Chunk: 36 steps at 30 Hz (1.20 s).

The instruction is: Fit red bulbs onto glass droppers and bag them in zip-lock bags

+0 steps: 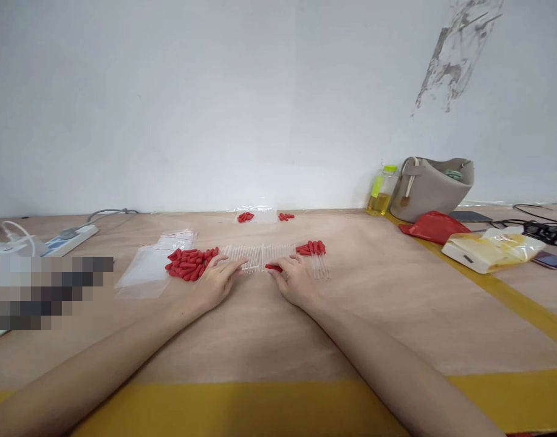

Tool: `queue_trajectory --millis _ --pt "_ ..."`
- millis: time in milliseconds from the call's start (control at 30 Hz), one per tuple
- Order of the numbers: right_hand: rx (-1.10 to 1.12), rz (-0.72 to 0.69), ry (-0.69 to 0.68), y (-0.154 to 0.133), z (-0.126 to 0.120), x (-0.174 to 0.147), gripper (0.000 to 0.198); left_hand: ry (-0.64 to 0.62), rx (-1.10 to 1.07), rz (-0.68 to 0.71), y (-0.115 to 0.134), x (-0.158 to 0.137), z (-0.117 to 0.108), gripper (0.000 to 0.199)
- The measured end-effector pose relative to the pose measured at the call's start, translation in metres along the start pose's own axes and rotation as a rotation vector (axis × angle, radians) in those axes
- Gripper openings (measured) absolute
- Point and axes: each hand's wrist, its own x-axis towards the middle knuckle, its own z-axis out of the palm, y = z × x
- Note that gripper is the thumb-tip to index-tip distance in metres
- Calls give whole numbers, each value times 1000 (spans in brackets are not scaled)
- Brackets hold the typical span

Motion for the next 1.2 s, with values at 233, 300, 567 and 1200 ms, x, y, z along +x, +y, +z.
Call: queue_trajectory --millis 233,300,567,1200 --pt "38 -22 -20 -8 -1 -1 15 35 -108 23 5 -3 3 23" --pt "59 -33 -27 -10 -3 0 15 19 -123 12 7 -1 2 22" --pt "138 -70 -60 -15 -5 2 15 3 -147 37 4 -4 4 23" --pt "157 -82 -114 -15 -6 0 14 20 -147 118 2 -6 8 26"
